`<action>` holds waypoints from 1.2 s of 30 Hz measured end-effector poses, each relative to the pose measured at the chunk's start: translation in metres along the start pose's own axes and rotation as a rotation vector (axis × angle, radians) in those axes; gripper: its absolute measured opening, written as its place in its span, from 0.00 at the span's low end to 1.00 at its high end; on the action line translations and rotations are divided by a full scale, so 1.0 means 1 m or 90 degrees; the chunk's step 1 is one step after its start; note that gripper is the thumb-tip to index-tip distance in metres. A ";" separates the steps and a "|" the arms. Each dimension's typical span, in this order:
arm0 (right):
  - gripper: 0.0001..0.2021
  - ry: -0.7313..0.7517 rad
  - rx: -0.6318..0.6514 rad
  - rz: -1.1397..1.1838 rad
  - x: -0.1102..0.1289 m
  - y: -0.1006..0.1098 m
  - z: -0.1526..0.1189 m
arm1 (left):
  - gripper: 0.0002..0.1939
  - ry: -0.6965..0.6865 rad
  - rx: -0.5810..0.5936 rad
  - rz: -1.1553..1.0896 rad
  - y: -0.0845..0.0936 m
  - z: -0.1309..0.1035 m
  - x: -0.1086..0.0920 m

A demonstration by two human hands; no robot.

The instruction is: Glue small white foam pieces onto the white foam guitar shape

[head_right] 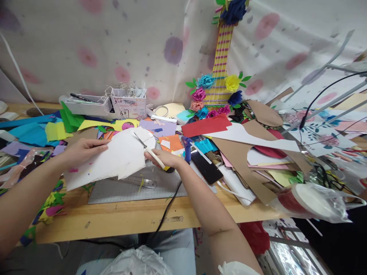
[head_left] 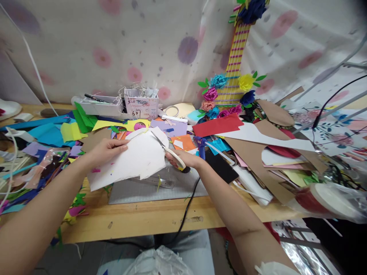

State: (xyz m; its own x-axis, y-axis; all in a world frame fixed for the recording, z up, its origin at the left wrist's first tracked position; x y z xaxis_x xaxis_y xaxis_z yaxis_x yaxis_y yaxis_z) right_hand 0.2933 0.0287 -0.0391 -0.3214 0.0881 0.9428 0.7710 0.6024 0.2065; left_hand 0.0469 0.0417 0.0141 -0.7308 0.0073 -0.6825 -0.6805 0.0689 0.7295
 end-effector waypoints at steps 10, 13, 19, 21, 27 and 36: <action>0.25 -0.004 0.020 0.022 0.006 -0.001 -0.003 | 0.31 -0.044 -0.069 -0.011 -0.001 0.000 0.004; 0.24 0.022 0.031 0.003 0.009 -0.001 -0.002 | 0.29 -0.067 -0.014 -0.027 -0.007 -0.001 -0.004; 0.26 0.010 -0.032 0.029 0.008 0.001 0.004 | 0.30 -0.075 0.033 -0.024 -0.011 -0.002 -0.010; 0.27 0.005 -0.051 0.024 0.007 0.003 0.005 | 0.30 -0.059 0.032 -0.021 -0.011 0.000 -0.007; 0.28 0.024 -0.082 0.004 0.002 0.013 0.001 | 0.26 0.035 -0.071 -0.021 0.002 0.005 0.011; 0.27 0.051 -0.100 -0.043 -0.010 0.020 -0.002 | 0.17 0.069 -0.318 -0.256 0.030 -0.001 0.022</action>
State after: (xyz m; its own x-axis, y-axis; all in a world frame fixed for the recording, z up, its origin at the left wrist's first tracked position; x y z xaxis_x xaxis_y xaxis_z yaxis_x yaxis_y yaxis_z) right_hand 0.3131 0.0384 -0.0434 -0.3358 -0.0154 0.9418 0.8277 0.4725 0.3028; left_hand 0.0108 0.0431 0.0212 -0.3980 -0.0243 -0.9171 -0.8251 -0.4275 0.3694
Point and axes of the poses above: each hand's wrist, its own z-axis towards the middle knuckle, its own y-axis out of the back of the hand, x = y × z, the point moved 7 cm from there along z, towards the middle knuckle, and after that the axes turned 4 degrees about -x, right-handed, at the moved point
